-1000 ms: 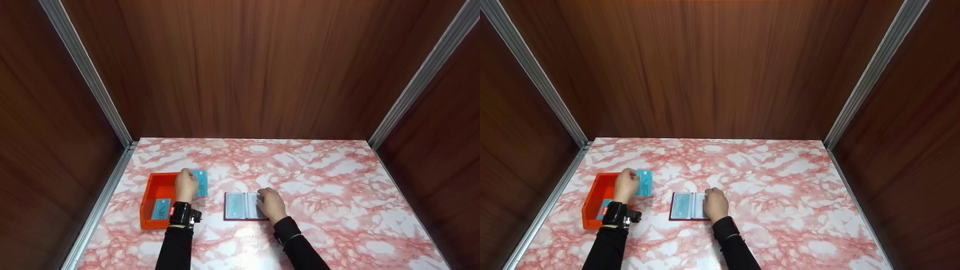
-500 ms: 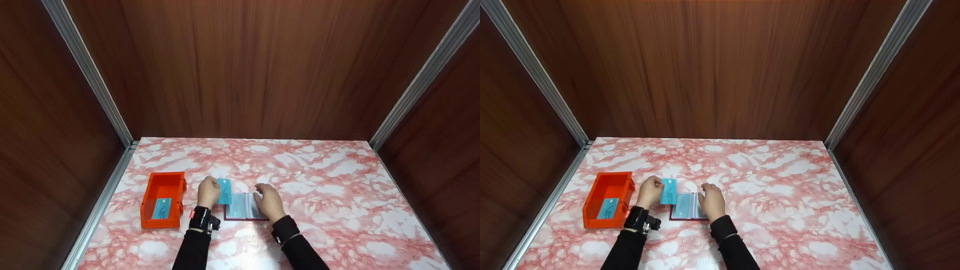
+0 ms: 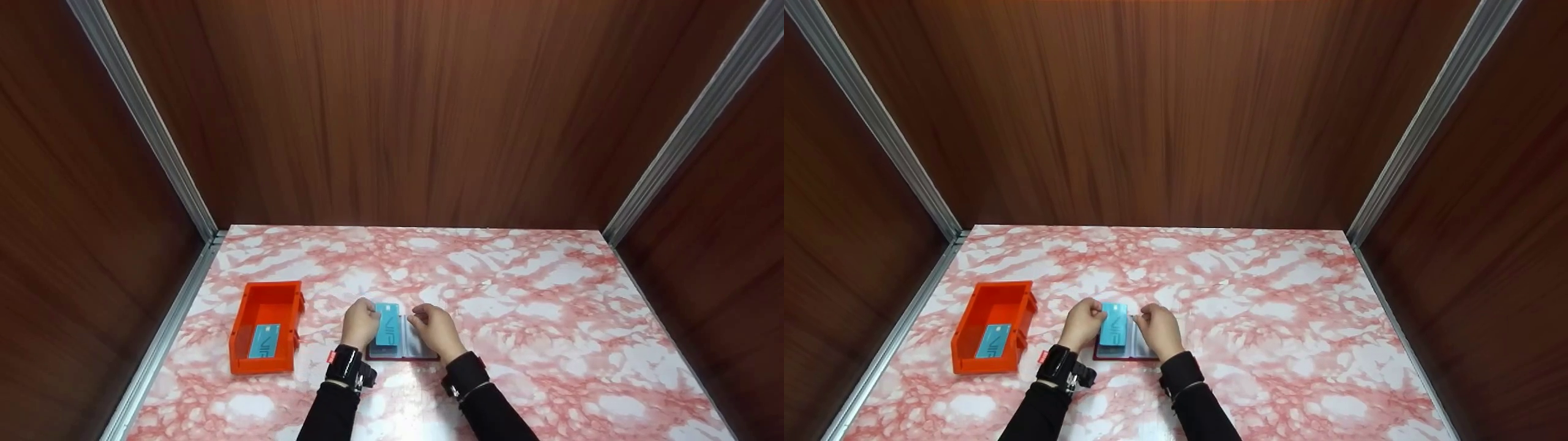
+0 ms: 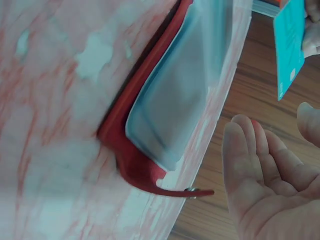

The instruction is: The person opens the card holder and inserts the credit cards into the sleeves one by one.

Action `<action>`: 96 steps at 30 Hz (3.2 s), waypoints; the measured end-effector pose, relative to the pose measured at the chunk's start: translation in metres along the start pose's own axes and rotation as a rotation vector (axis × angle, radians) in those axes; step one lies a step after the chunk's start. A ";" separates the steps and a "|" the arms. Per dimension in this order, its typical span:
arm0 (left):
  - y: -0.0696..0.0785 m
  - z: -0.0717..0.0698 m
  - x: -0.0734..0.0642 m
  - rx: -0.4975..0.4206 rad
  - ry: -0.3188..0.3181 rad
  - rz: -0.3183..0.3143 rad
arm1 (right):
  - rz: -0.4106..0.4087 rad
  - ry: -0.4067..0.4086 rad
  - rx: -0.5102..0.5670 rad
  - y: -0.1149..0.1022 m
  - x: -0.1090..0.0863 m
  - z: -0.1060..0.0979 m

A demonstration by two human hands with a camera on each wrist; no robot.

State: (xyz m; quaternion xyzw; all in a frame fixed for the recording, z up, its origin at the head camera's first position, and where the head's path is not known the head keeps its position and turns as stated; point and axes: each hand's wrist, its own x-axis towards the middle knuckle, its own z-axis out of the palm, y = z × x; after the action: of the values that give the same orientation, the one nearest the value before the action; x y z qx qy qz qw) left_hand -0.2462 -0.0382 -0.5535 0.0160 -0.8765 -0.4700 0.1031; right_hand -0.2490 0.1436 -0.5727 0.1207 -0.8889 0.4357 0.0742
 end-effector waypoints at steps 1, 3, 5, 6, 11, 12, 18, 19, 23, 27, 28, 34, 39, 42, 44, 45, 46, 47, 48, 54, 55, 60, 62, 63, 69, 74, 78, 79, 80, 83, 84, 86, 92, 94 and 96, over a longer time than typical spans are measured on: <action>0.000 0.001 0.000 0.002 -0.002 0.004 | 0.001 -0.009 0.004 0.000 0.000 0.000; 0.000 0.005 -0.001 0.001 -0.006 0.017 | 0.005 -0.022 0.008 0.000 0.000 0.001; 0.000 0.008 -0.002 0.000 -0.007 0.028 | 0.005 -0.035 0.011 0.000 -0.001 0.002; 0.000 0.009 -0.002 0.000 -0.008 0.034 | 0.005 -0.041 0.011 0.000 -0.001 0.002; -0.001 0.013 -0.004 -0.018 -0.035 0.014 | 0.030 -0.085 0.025 -0.001 -0.003 0.001; -0.001 0.014 -0.004 -0.024 -0.042 0.006 | 0.043 -0.095 0.031 -0.001 -0.003 0.001; -0.002 0.017 -0.006 -0.033 -0.053 -0.003 | 0.105 -0.121 0.077 -0.001 -0.004 0.002; -0.002 0.017 -0.006 -0.031 -0.051 -0.003 | 0.110 -0.117 0.080 -0.002 -0.004 0.002; -0.001 0.018 -0.007 -0.026 -0.053 -0.024 | 0.114 -0.104 0.088 -0.002 -0.003 0.002; 0.000 0.019 -0.007 -0.026 -0.055 -0.028 | 0.099 -0.084 0.064 -0.001 -0.003 0.002; 0.000 0.019 -0.007 -0.028 -0.055 -0.027 | 0.093 -0.078 0.057 -0.001 -0.003 0.002; 0.001 0.020 -0.007 -0.019 -0.058 -0.023 | 0.072 -0.055 0.027 -0.001 -0.005 0.002; 0.002 0.020 -0.006 -0.035 -0.038 0.013 | 0.139 -0.073 0.112 -0.003 -0.003 0.000; 0.001 0.019 -0.004 -0.051 -0.032 0.002 | 0.172 -0.061 0.151 -0.004 -0.001 -0.003; 0.000 0.017 -0.003 -0.059 -0.024 -0.018 | 0.169 -0.038 0.157 -0.003 0.000 -0.005; 0.000 0.016 -0.003 -0.064 -0.015 -0.026 | 0.170 -0.026 0.158 -0.003 0.001 -0.006; -0.001 0.015 -0.002 -0.063 -0.005 -0.032 | 0.164 -0.010 0.151 -0.002 0.001 -0.006; -0.002 0.014 -0.001 -0.059 0.004 -0.037 | 0.160 0.003 0.143 -0.001 0.002 -0.007; -0.003 0.013 -0.001 -0.054 0.014 -0.043 | 0.156 0.016 0.134 0.000 0.002 -0.008; -0.015 0.010 -0.001 0.025 0.057 -0.057 | 0.168 0.043 0.076 0.008 0.003 -0.009; -0.018 0.010 -0.001 0.046 0.068 -0.049 | 0.170 0.042 0.071 0.009 0.003 -0.009; -0.028 0.014 -0.003 0.125 0.103 -0.047 | 0.165 0.048 0.017 0.012 0.002 -0.007; -0.030 0.016 -0.003 0.145 0.106 -0.061 | 0.159 0.054 -0.020 0.011 0.003 -0.006; -0.031 0.016 -0.004 0.157 0.106 -0.066 | 0.157 0.056 -0.036 0.011 0.003 -0.006; -0.037 0.019 -0.006 0.216 0.099 -0.054 | 0.138 0.061 -0.111 0.010 0.004 -0.003; -0.041 0.020 -0.007 0.220 0.078 -0.047 | 0.130 0.055 -0.136 0.010 0.004 -0.001; -0.043 0.021 -0.007 0.219 0.056 -0.058 | 0.110 0.044 -0.154 0.010 0.004 0.000; -0.043 0.021 -0.007 0.218 0.050 -0.065 | 0.114 0.039 -0.156 0.010 0.004 0.001; -0.043 0.021 -0.007 0.215 0.042 -0.075 | 0.112 0.036 -0.161 0.010 0.004 0.001; -0.043 0.021 -0.007 0.204 0.025 -0.099 | 0.123 0.017 -0.166 0.009 0.004 0.002; -0.043 0.021 -0.007 0.202 0.021 -0.102 | 0.125 0.011 -0.168 0.008 0.003 0.002; -0.043 0.021 -0.007 0.200 0.019 -0.101 | 0.124 -0.001 -0.170 0.008 0.003 0.002; -0.044 0.022 -0.007 0.203 0.030 -0.086 | 0.111 -0.007 -0.183 0.008 0.004 0.004; -0.044 0.022 -0.007 0.206 0.035 -0.085 | 0.109 -0.005 -0.187 0.008 0.004 0.005; -0.043 0.022 -0.007 0.212 0.038 -0.082 | 0.109 -0.009 -0.188 0.008 0.004 0.006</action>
State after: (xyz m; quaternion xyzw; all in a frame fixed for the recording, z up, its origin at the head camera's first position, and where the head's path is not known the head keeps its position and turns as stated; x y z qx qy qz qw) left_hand -0.2465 -0.0433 -0.6025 0.0714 -0.9177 -0.3783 0.0982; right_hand -0.2550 0.1432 -0.5820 0.0667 -0.9313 0.3534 0.0572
